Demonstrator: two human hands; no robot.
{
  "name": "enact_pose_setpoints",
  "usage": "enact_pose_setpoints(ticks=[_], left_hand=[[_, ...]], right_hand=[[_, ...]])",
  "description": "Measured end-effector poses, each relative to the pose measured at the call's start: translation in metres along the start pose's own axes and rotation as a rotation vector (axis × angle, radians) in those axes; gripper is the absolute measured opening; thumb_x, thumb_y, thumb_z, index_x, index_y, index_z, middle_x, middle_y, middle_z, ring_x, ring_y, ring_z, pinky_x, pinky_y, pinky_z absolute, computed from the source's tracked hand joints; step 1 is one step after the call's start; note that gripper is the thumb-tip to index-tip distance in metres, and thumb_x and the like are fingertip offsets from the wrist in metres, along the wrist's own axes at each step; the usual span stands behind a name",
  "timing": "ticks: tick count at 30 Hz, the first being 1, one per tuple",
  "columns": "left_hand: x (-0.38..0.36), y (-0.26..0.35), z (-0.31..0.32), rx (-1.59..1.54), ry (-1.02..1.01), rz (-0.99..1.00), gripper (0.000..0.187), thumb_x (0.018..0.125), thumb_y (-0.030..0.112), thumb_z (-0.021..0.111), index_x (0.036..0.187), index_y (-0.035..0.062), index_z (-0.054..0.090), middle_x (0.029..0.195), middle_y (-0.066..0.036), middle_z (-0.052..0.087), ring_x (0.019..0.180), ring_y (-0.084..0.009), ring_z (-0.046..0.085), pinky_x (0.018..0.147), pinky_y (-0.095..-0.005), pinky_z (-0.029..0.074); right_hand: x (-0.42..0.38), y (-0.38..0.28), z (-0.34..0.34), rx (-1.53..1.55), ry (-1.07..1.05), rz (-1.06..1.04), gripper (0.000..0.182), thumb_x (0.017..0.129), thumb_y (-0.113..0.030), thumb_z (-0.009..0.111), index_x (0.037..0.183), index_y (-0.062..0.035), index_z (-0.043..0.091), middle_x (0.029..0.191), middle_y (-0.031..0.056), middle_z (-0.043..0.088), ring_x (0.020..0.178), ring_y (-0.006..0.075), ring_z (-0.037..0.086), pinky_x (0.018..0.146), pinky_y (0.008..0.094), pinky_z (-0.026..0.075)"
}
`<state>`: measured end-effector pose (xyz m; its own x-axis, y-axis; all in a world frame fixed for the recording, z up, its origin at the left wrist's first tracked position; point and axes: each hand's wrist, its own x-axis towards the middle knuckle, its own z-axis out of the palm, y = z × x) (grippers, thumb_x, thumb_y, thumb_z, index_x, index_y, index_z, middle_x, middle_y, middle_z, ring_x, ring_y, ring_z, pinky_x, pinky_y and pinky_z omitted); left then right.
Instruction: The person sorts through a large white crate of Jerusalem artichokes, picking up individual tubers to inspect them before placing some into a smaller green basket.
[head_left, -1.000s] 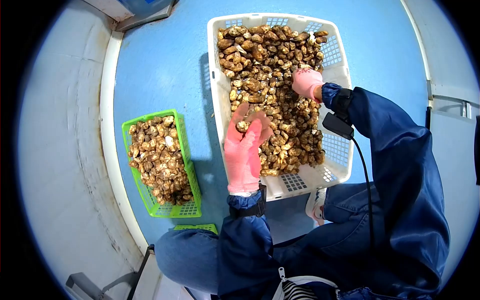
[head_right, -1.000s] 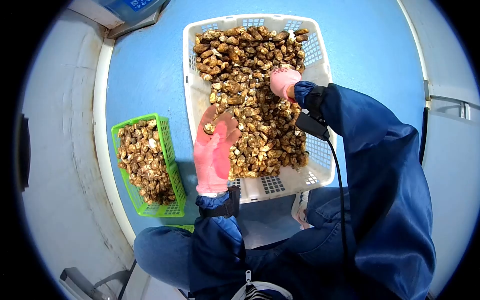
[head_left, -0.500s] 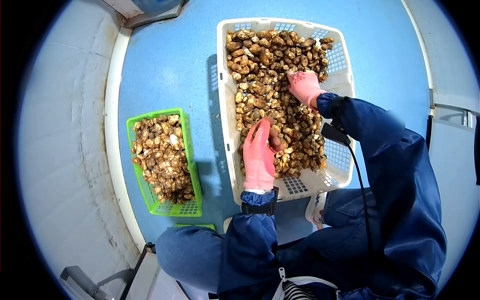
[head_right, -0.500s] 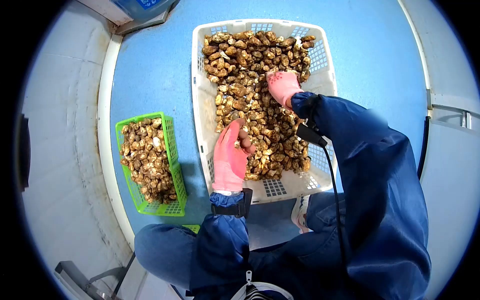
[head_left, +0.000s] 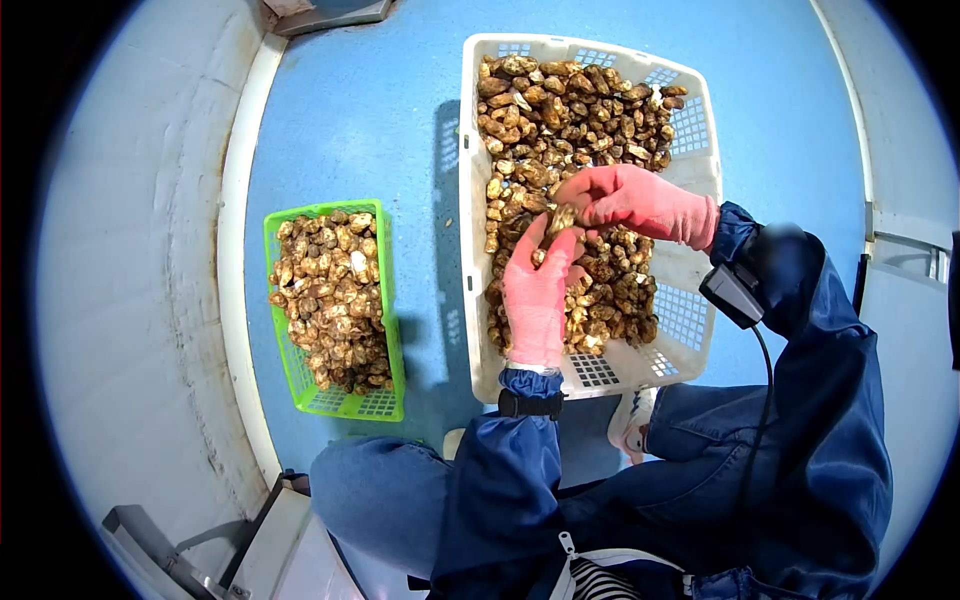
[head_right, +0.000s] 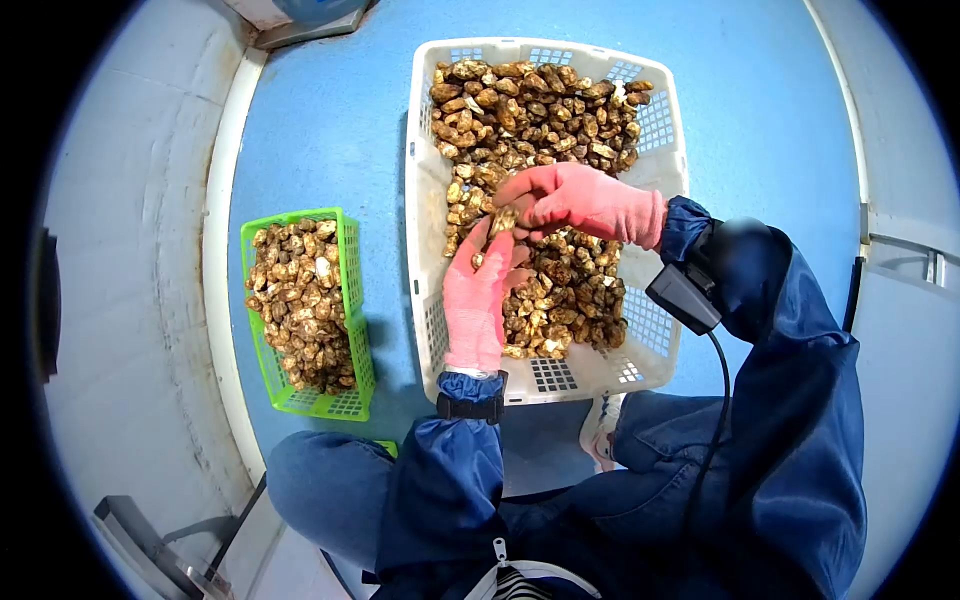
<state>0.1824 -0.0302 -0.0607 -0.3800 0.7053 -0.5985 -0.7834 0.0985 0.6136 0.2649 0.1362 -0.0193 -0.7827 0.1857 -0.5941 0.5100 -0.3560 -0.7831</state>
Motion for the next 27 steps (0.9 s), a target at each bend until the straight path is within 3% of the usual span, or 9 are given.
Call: enact_pose_setpoints(ticks=[2,9,11,14,16,17,20,22,27], left_hand=[[0.000,0.004,0.000,0.044,0.109,0.017,0.042,0.087,0.009,0.064,0.125,-0.0016,0.050,0.099,-0.005,0.062,0.077,-0.0100,0.061,0.058,-0.0211,0.050],[0.001,0.014,-0.014,0.023,0.140,0.075,0.035,0.088,0.016,0.065,0.116,-0.0026,0.054,0.090,-0.010,0.063,0.072,-0.0128,0.059,0.057,-0.0227,0.048],[-0.001,0.019,-0.015,0.061,0.147,0.075,0.035,0.088,0.015,0.065,0.116,-0.0026,0.053,0.089,-0.010,0.063,0.075,-0.0141,0.060,0.058,-0.0228,0.048],[-0.002,0.016,-0.022,0.015,0.078,0.088,0.037,0.089,0.013,0.063,0.120,-0.0024,0.049,0.094,-0.011,0.061,0.085,-0.0180,0.061,0.065,-0.0269,0.050],[-0.002,0.017,-0.028,-0.289,-0.256,0.124,0.038,0.092,0.012,0.058,0.125,0.0000,0.045,0.105,-0.013,0.060,0.094,-0.0214,0.060,0.077,-0.0346,0.051],[-0.003,0.019,-0.030,-0.387,-0.389,0.129,0.035,0.095,0.014,0.053,0.127,0.0048,0.044,0.118,-0.016,0.055,0.102,-0.0255,0.058,0.088,-0.0414,0.050],[-0.020,0.043,-0.005,-0.587,-0.372,0.065,0.024,0.094,0.014,0.052,0.117,0.0073,0.053,0.119,-0.014,0.056,0.102,-0.0278,0.059,0.089,-0.0439,0.051],[-0.016,0.039,-0.010,-0.590,-0.348,0.063,0.026,0.094,0.019,0.053,0.118,0.0085,0.054,0.119,-0.012,0.057,0.102,-0.0271,0.060,0.085,-0.0422,0.052],[-0.001,0.004,-0.022,-0.129,-0.118,-0.190,0.035,0.092,0.027,0.059,0.122,0.0092,0.053,0.111,-0.009,0.060,0.096,-0.0220,0.060,0.072,-0.0305,0.050]], right_hand=[[0.003,0.002,-0.006,-0.130,-0.098,-0.084,0.034,0.087,-0.010,0.059,0.121,-0.0012,0.057,0.096,0.0033,0.064,0.083,0.0072,0.059,0.073,0.0233,0.050],[0.026,-0.002,-0.069,-0.362,0.387,-0.046,0.033,0.090,-0.024,0.056,0.120,-0.0112,0.060,0.097,0.0057,0.067,0.079,0.0104,0.062,0.071,0.0244,0.051],[0.030,0.006,-0.074,-1.284,0.401,0.188,0.031,0.091,-0.023,0.050,0.118,-0.0139,0.062,0.097,0.0066,0.067,0.080,0.0162,0.063,0.075,0.0292,0.052],[0.039,0.050,-0.065,-1.791,0.341,0.251,0.026,0.088,-0.021,0.052,0.108,-0.0131,0.066,0.093,0.0058,0.068,0.078,0.0211,0.065,0.070,0.0341,0.053],[0.049,0.091,-0.068,-2.021,0.287,0.164,0.021,0.084,-0.020,0.057,0.101,-0.0149,0.068,0.090,0.0029,0.068,0.078,0.0205,0.066,0.062,0.0363,0.052],[0.055,0.100,-0.068,-2.136,0.123,0.382,0.018,0.080,-0.018,0.062,0.097,-0.0148,0.069,0.089,0.0008,0.068,0.079,0.0208,0.067,0.056,0.0371,0.051],[0.049,0.080,-0.058,-2.016,0.076,0.392,0.017,0.078,-0.017,0.065,0.094,-0.0146,0.070,0.089,0.0015,0.069,0.081,0.0214,0.067,0.058,0.0349,0.052],[0.046,0.073,-0.065,-1.819,0.326,0.263,0.020,0.082,-0.026,0.060,0.089,-0.0110,0.072,0.083,0.0074,0.069,0.080,0.0230,0.067,0.063,0.0324,0.052],[0.003,0.007,-0.007,-0.697,0.334,0.196,0.034,0.081,-0.031,0.057,0.098,-0.0043,0.070,0.068,0.0033,0.066,0.057,0.0097,0.058,0.060,0.0258,0.050]])
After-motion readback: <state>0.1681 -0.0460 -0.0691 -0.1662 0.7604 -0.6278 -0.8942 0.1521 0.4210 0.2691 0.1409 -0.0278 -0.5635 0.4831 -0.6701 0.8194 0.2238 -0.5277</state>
